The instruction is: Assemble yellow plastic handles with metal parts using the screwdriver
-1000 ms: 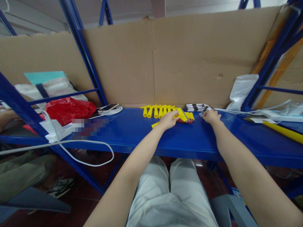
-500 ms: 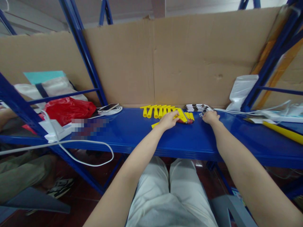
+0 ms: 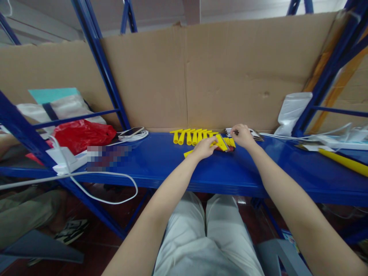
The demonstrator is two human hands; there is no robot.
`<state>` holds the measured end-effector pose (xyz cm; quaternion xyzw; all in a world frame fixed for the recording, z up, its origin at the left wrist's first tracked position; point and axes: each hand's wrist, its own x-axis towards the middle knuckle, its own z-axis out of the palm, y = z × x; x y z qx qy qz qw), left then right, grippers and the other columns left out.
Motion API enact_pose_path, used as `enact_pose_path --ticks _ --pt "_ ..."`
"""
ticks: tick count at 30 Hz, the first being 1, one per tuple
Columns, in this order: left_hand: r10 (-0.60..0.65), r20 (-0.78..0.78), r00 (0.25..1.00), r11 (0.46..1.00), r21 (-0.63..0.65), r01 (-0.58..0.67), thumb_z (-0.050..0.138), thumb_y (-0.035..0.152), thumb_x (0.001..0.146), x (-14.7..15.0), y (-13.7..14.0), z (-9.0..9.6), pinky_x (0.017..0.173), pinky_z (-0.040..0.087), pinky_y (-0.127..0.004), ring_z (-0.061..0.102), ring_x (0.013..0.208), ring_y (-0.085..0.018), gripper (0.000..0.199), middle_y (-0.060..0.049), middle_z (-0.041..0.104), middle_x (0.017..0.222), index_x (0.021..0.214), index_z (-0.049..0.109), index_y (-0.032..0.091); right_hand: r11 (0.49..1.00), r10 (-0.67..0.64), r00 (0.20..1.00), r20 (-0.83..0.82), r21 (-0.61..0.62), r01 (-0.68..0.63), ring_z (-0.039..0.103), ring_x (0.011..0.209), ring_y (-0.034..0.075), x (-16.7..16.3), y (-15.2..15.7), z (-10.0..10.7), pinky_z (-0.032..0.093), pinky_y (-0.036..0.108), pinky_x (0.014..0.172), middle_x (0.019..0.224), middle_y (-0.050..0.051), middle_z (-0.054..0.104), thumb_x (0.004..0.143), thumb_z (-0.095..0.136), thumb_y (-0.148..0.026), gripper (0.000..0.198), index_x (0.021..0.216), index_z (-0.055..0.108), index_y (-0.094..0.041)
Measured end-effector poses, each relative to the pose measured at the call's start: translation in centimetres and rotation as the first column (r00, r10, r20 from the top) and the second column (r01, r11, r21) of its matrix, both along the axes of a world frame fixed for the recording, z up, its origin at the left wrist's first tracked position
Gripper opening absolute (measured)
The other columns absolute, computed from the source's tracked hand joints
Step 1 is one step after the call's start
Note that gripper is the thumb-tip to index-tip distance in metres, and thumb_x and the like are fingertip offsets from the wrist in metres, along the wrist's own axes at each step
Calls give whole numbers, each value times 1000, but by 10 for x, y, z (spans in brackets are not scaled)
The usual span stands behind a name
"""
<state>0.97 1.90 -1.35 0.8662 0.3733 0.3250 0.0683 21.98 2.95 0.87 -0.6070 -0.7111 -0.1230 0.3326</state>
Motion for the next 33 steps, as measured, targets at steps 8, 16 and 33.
enact_pose_path --ticks 8,16,33 --pt "2 -17 1000 1000 -28 -2 59 18 87 -1 -5 4 95 50 -35 65 106 -22 21 -7 71 114 107 66 20 940 321 945 65 98 -326 57 102 25 -27 3 -10 40 41 96 102 10 68 80 52 -20 12 77 64 -20" --pt "13 -36 999 999 -42 -15 60 20 88 0 -8 5 97 49 -34 64 109 -22 21 -6 71 115 108 66 20 933 314 937 151 131 -334 55 102 29 -24 5 -13 42 45 88 102 13 67 82 55 -23 15 76 68 -20" --pt "28 -42 999 999 -37 -29 59 22 88 0 -5 4 97 49 -36 65 108 -23 23 -6 71 116 110 67 20 965 227 919 322 52 -257 51 109 28 -27 -10 -6 39 42 88 113 12 68 86 48 -12 34 95 79 -21"
